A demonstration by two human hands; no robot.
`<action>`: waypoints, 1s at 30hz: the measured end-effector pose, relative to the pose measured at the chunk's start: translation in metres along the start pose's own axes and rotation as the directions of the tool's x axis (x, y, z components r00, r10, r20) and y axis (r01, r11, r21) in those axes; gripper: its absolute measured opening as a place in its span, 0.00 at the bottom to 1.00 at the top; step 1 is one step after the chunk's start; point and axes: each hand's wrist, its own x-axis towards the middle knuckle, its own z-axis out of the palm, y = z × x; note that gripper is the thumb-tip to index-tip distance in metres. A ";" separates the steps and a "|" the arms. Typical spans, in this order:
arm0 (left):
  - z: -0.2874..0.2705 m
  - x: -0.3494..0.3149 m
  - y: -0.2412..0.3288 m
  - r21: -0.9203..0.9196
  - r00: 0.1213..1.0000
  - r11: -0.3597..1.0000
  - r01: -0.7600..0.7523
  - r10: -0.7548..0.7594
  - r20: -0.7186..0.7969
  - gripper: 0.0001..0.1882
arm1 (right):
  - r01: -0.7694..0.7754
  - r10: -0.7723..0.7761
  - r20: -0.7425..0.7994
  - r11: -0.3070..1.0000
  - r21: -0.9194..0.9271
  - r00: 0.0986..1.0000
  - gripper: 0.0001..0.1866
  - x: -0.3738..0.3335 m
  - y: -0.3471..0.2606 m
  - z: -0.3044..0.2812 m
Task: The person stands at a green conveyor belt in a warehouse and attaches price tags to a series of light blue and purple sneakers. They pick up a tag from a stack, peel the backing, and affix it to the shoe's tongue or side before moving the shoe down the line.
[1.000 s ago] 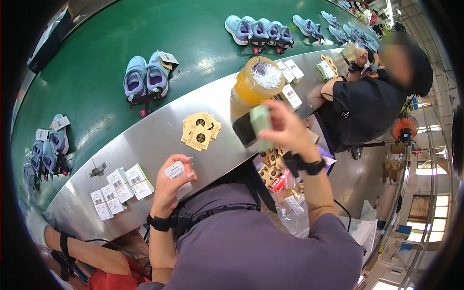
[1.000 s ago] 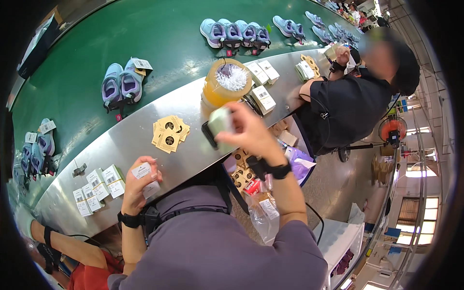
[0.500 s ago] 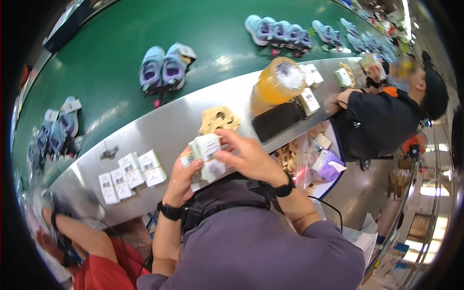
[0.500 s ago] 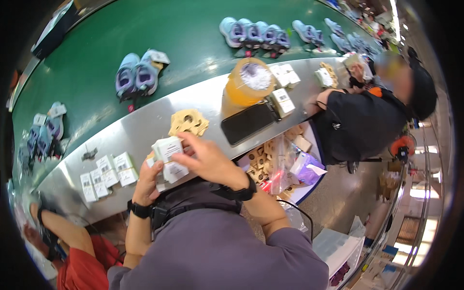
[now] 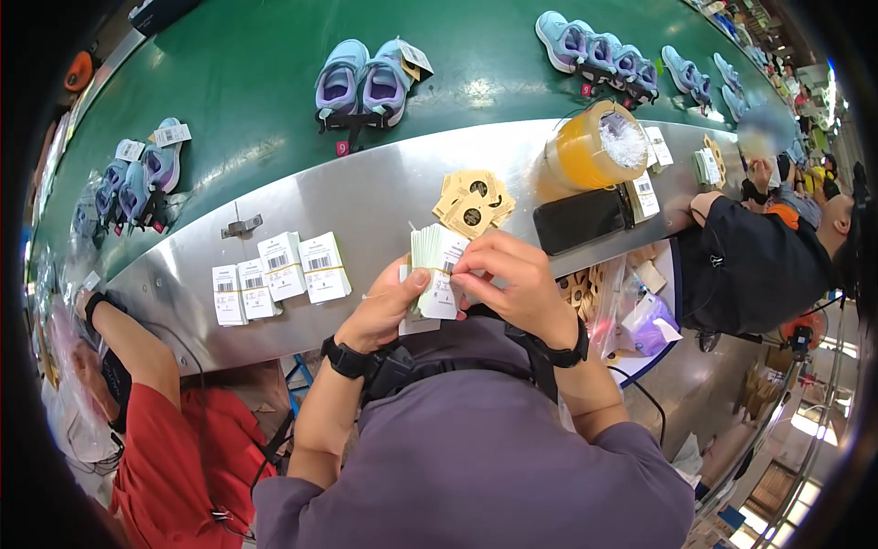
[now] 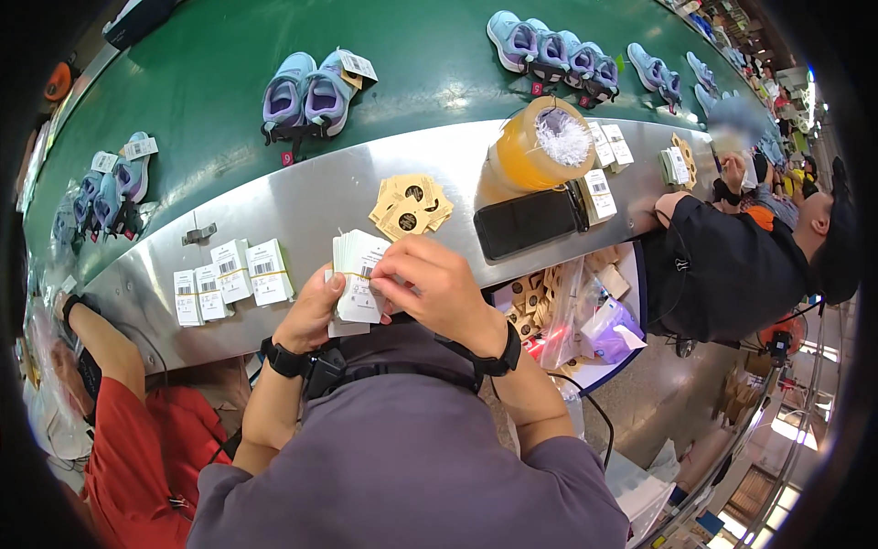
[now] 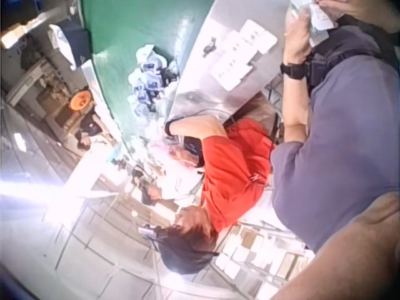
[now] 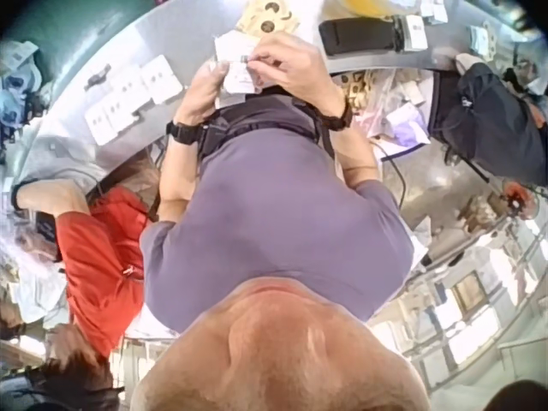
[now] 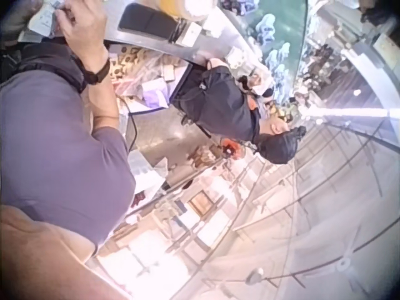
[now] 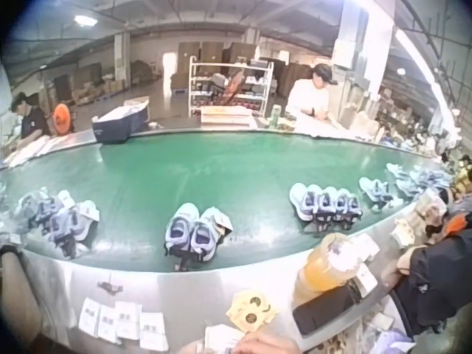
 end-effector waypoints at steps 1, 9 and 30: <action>-0.002 0.002 0.001 0.027 0.999 1.000 0.012 -0.013 0.038 0.27 | 0.046 -0.046 -0.009 0.998 -0.037 0.999 0.06 0.000 0.002 0.002; 0.004 -0.003 0.007 0.187 0.994 0.977 0.102 -0.095 -0.045 0.32 | -0.038 0.037 0.037 0.999 0.007 0.999 0.05 -0.006 0.001 -0.001; -0.006 -0.016 0.012 0.187 0.925 0.956 0.227 -0.271 0.266 0.36 | -0.310 0.409 0.105 0.476 0.823 0.906 0.05 -0.014 0.028 -0.040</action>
